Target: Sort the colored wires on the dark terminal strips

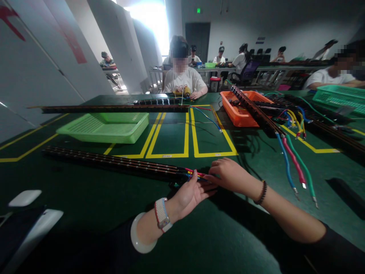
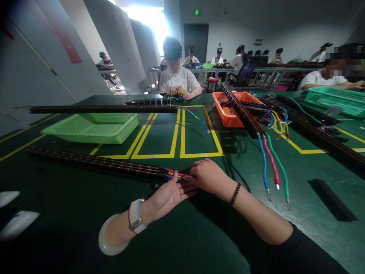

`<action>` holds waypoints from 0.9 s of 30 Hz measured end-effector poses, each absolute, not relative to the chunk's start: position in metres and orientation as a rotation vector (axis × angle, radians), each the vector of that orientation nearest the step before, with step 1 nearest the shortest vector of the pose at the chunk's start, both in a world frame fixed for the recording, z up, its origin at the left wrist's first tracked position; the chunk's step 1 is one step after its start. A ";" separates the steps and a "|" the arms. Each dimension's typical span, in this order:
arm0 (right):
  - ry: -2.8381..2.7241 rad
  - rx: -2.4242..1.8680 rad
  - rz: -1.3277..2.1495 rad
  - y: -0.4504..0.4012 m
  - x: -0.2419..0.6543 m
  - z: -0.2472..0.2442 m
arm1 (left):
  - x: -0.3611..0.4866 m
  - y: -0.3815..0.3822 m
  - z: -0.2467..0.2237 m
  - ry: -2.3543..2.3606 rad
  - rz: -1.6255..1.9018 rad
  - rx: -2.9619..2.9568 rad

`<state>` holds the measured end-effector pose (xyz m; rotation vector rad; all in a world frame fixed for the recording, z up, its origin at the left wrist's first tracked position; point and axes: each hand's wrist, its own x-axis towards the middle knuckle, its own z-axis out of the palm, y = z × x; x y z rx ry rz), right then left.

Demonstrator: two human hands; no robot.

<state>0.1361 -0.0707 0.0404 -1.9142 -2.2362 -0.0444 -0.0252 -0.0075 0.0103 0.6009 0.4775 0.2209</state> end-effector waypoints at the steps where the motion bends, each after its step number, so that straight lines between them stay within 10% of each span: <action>1: -2.237 -1.933 0.039 -0.071 0.137 0.041 | -0.025 -0.007 0.010 0.485 0.213 0.609; 27: -1.444 -1.717 0.515 -0.043 0.164 -0.009 | -0.024 -0.006 0.008 0.480 0.195 0.676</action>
